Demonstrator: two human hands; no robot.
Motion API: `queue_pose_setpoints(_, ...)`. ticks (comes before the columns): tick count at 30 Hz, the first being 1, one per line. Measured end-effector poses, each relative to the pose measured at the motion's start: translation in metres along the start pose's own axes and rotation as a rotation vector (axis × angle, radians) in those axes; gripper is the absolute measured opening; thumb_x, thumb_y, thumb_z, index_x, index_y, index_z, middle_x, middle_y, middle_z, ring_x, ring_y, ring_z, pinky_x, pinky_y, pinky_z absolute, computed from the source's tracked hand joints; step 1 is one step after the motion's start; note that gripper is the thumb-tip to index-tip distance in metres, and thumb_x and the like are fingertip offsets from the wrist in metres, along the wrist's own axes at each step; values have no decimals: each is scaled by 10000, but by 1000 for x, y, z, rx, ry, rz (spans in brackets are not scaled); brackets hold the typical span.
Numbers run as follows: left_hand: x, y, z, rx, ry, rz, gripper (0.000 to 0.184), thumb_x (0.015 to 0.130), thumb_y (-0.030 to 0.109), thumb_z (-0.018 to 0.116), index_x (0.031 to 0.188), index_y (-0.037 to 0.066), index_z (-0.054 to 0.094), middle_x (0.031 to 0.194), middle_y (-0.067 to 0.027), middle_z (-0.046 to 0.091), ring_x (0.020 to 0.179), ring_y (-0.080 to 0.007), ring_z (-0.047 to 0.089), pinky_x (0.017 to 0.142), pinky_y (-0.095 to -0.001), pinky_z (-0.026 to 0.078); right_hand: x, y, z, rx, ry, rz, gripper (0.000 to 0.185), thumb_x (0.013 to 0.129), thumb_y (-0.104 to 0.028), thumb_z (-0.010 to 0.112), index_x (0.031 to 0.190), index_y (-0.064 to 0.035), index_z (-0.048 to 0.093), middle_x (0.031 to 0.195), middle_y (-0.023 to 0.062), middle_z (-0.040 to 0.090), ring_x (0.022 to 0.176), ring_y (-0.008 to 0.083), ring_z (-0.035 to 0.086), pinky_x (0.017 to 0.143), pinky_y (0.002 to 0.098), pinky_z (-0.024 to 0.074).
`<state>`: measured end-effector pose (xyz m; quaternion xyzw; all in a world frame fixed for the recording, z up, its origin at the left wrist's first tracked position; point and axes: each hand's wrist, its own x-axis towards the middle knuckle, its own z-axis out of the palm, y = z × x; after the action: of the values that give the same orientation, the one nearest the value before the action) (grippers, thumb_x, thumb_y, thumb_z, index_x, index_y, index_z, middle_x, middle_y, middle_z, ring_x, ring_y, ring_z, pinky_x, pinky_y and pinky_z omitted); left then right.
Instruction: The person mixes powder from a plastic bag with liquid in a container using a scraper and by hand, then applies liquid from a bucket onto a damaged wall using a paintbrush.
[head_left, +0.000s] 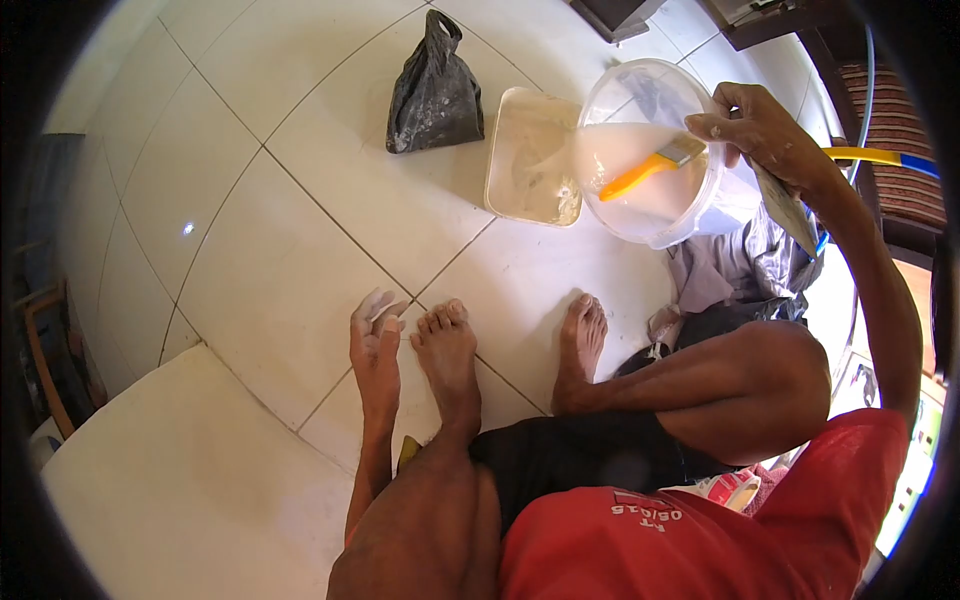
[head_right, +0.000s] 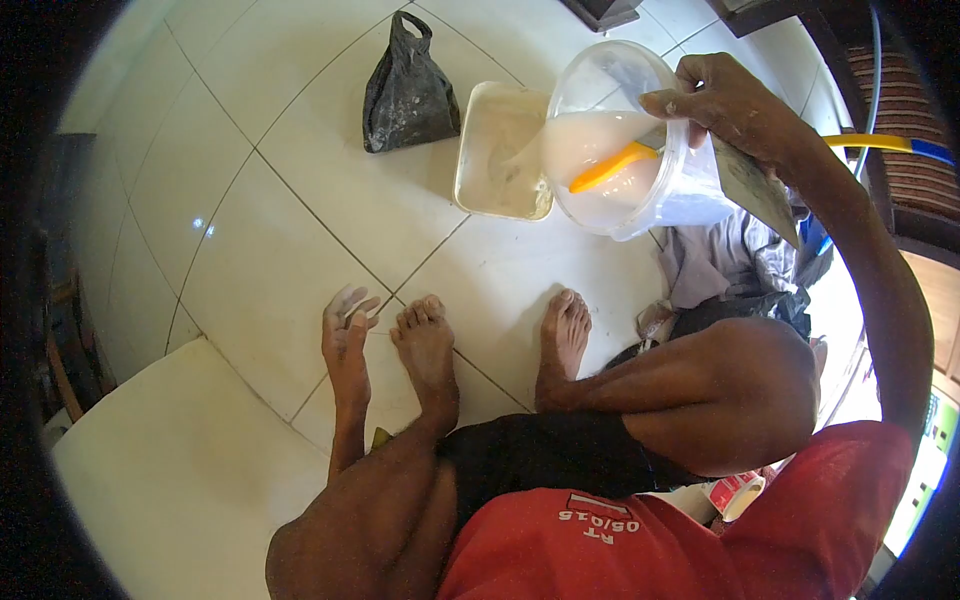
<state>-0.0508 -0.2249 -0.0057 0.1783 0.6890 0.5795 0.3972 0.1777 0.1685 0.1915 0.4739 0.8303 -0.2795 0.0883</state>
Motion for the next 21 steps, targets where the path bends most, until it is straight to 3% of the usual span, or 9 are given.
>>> queue_pose_setpoints(2,1,0,0,-10,-17,-4,464,974,174,521,1381,-24,417,1340,-200,523,1181,-290,570,963,-404,470,-1,-2,1,12,8,22,580,749,-536,724,897,17,627,709,119,624,570,151,581,585,278,463)
queue_pose_setpoints(5,1,2,1,-61,-31,-24,445,972,133,514,1380,-19,422,1344,-173,508,1207,-253,540,982,-364,420,-4,-1,0,-3,3,29,597,746,-542,721,907,25,628,723,118,632,583,151,587,588,273,465)
queue_pose_setpoints(12,5,1,3,-64,-52,-12,442,968,118,521,1378,-19,427,1328,-167,514,1199,-245,540,989,-351,416,-13,6,-1,-32,75,54,558,771,-528,703,880,14,632,712,109,615,590,145,576,579,275,458)
queue_pose_setpoints(15,8,5,3,-67,-51,-15,431,968,109,520,1367,-30,432,1319,-164,518,1188,-237,544,983,-341,420,-19,15,-3,-7,39,80,603,814,-527,696,985,50,649,738,157,662,608,175,630,621,310,486)
queue_pose_setpoints(17,14,7,1,-37,-59,27,426,967,101,522,1357,-43,433,1323,-163,515,1186,-238,547,985,-334,424,-27,23,0,73,97,66,547,812,-541,652,811,4,601,630,47,503,550,95,506,522,259,398)
queue_pose_setpoints(18,19,9,2,-34,-59,30,426,967,101,522,1357,-43,433,1323,-163,515,1186,-238,547,985,-334,424,-33,31,3,137,142,69,529,841,-525,625,803,1,576,603,11,462,519,74,467,474,244,345)
queue_pose_setpoints(21,47,21,4,52,-35,80,427,972,153,522,1343,-44,445,1334,-181,526,1187,-264,560,980,-386,452,-53,60,2,323,107,161,465,863,-481,624,820,-20,576,588,-10,467,460,63,443,416,228,323)
